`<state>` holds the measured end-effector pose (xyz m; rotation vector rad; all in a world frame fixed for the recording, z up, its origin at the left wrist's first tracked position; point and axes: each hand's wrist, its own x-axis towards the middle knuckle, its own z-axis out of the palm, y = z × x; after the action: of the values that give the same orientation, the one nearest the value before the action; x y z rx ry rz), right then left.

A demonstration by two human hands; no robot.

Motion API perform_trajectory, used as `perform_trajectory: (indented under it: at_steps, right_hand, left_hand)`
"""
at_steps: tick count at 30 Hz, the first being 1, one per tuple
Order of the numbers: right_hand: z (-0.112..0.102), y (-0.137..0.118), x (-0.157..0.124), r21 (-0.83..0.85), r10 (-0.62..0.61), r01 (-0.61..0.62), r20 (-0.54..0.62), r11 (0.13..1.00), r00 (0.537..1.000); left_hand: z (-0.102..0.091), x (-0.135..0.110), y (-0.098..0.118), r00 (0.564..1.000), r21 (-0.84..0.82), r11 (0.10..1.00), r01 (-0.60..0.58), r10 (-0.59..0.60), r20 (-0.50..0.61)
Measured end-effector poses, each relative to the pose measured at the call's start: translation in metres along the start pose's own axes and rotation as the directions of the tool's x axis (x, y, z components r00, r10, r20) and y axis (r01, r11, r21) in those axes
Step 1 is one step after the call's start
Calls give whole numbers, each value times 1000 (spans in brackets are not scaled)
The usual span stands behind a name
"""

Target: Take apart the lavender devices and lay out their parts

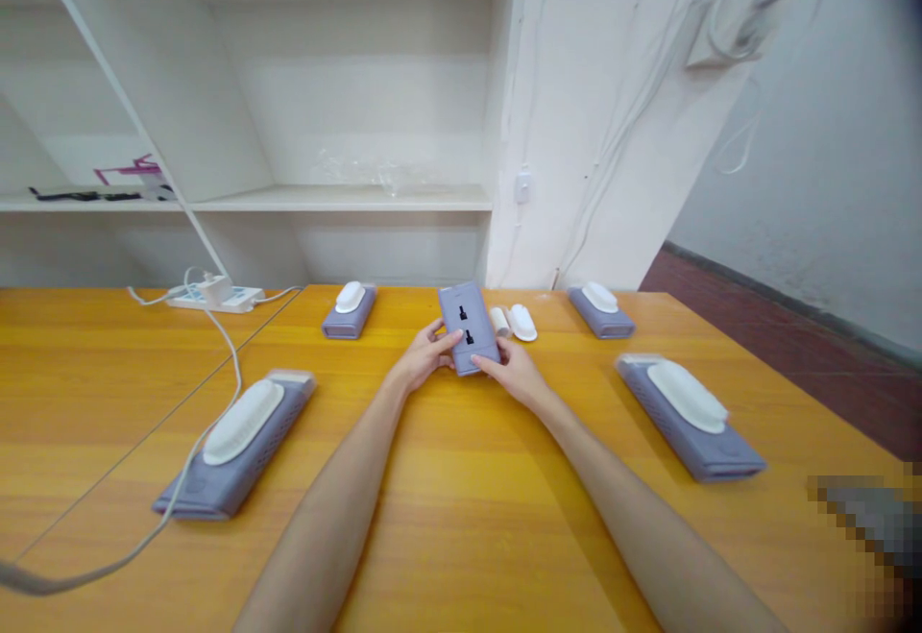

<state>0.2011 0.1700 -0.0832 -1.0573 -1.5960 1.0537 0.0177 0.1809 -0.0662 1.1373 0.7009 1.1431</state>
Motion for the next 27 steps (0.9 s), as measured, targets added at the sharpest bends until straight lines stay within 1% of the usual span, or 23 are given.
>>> perform_trajectory:
  at_steps: [6,9,13,19,27]
  right_hand:
    - [4,-2,-2,48,28,-32,81,998,996]
    - [6,-5,-3,44,26,-27,34,999,999]
    - [8,-5,-2,-32,50,-51,-57,998,997]
    - [7,-1,0,-113,47,-51,-37,992,998]
    - [8,-8,-3,-28,30,-32,-58,999,998]
  left_hand:
    - [-1,-1,0,1000,-51,999,8,-7,21]
    - [-2,-1,1,999,-87,996,8,-5,37]
    - [-5,-2,1,998,-140,990,5,3,59]
    - [-8,-1,-1,998,-169,985,27,-15,69]
    - [-8,-1,-1,997,-178,984,31,-18,75]
